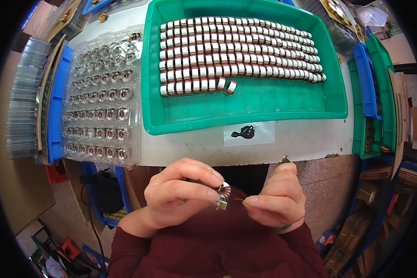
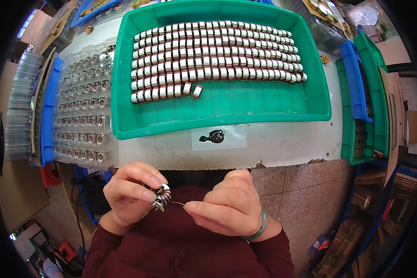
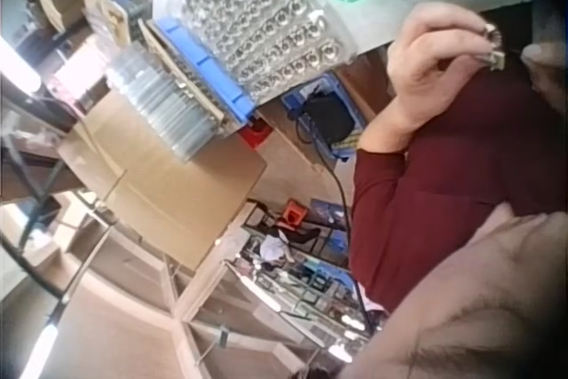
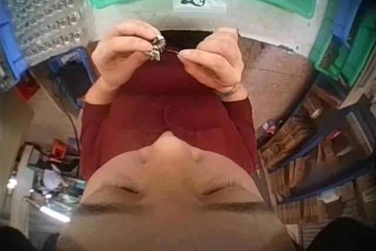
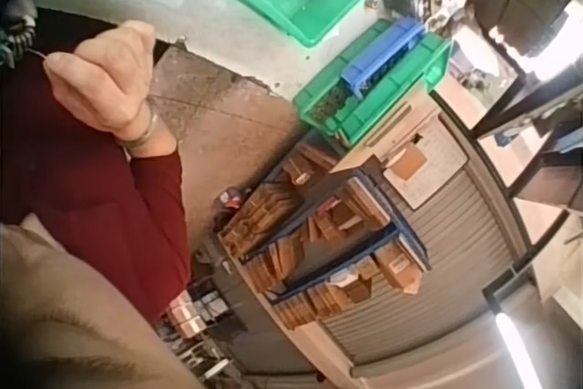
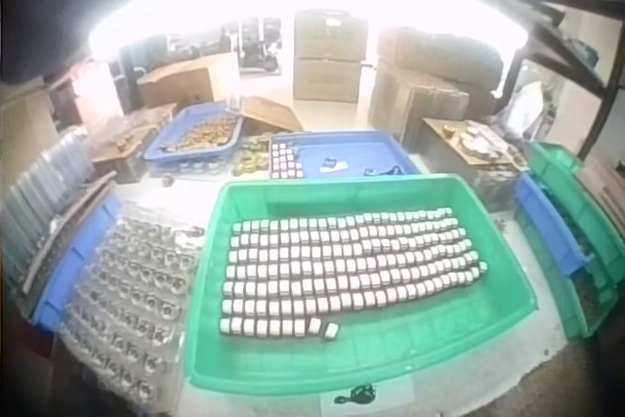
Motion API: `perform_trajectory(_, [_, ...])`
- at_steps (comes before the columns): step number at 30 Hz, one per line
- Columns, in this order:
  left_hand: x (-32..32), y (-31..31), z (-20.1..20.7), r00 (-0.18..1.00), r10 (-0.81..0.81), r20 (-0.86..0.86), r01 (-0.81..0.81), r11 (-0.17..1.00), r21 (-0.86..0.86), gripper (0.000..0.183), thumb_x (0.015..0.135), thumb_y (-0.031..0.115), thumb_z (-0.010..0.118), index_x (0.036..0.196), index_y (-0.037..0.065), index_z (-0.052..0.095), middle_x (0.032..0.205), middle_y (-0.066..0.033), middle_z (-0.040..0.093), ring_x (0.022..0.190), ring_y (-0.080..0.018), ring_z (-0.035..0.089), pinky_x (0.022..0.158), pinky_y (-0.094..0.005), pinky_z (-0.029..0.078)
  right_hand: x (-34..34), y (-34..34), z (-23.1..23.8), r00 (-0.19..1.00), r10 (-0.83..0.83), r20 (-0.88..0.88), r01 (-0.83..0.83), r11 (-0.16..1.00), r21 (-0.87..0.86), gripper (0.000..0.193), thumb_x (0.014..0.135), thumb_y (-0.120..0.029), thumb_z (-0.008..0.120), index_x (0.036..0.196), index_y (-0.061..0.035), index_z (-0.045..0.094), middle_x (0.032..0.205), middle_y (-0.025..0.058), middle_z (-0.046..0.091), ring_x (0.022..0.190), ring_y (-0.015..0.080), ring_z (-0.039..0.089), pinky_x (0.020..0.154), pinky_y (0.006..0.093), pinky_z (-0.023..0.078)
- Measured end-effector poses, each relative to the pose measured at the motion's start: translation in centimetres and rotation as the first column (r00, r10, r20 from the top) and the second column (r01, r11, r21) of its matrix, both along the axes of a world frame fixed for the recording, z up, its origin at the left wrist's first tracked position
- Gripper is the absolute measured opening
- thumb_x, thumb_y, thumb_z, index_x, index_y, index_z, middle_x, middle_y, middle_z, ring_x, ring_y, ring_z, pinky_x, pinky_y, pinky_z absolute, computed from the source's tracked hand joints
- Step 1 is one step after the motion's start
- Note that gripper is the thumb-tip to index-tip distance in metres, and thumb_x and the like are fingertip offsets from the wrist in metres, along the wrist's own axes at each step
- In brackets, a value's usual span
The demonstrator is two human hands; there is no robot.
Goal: Assembling or inspecting toroidal inductor components on a fabrication floor.
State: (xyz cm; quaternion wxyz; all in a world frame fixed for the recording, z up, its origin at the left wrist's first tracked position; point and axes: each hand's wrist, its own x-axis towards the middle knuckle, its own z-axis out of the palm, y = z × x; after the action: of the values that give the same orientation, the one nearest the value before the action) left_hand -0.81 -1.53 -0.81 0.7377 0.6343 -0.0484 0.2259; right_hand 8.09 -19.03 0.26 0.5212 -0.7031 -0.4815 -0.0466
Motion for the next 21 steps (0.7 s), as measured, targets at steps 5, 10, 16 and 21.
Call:
perform_trajectory(5, [-0.02, 0.02, -0.02, 1.0, -0.002, -0.004, 0.002, 1.0, -0.006, 0.017, 0.07, -0.006, 0.067, 0.083, 0.004, 0.063, 0.095, -0.0102, 0.06, 0.084, -0.0218, 0.059, 0.074, -0.0302, 0.053, -0.01, -0.04, -0.05, 1.0, -0.001, 0.0, 0.001, 1.0, 0.004, 0.023, 0.067, -0.006, 0.071, 0.088, -0.0141, 0.066, 0.076, -0.0056, 0.054, 0.064, 0.0083, 0.045, 0.066, 0.0252, 0.036])
perform_trajectory(10, [0.04, -0.05, -0.03, 1.0, -0.004, -0.006, 0.004, 1.0, -0.01, 0.017, 0.07, -0.007, 0.067, 0.082, 0.003, 0.063, 0.095, -0.0101, 0.06, 0.084, -0.0218, 0.059, 0.073, -0.0303, 0.053, -0.03, 0.0, -0.14, 1.0, -0.002, -0.002, 0.002, 1.0, 0.012, 0.023, 0.067, -0.006, 0.071, 0.088, -0.014, 0.066, 0.076, -0.0056, 0.054, 0.064, 0.0084, 0.045, 0.066, 0.0252, 0.037])
perform_trajectory(16, [0.01, 0.06, -0.04, 1.0, -0.006, -0.003, 0.006, 1.0, -0.01, 0.018, 0.07, -0.008, 0.067, 0.083, 0.003, 0.063, 0.095, -0.01, 0.06, 0.084, -0.0222, 0.06, 0.074, -0.0308, 0.053, -0.06, -0.01, -0.09, 1.0, 0.011, -0.013, -0.011, 1.0, 0.011, 0.022, 0.067, -0.006, 0.071, 0.086, -0.0138, 0.066, 0.076, -0.0053, 0.054, 0.063, 0.0086, 0.045, 0.065, 0.025, 0.037])
perform_trajectory(21, [0.05, 0.09, -0.1, 0.999, -0.01, -0.035, 0.01, 1.0, -0.006, 0.017, 0.071, -0.005, 0.067, 0.081, 0.007, 0.06, 0.092, -0.01, 0.058, 0.081, -0.0241, 0.06, 0.07, -0.032, 0.053, 0.06, -0.34, -0.49, 0.993, 0.022, -0.112, -0.016, 0.999, 0.051, 0.021, 0.065, -0.004, 0.07, 0.084, -0.0135, 0.066, 0.074, -0.005, 0.054, 0.062, 0.0092, 0.045, 0.064, 0.025, 0.037])
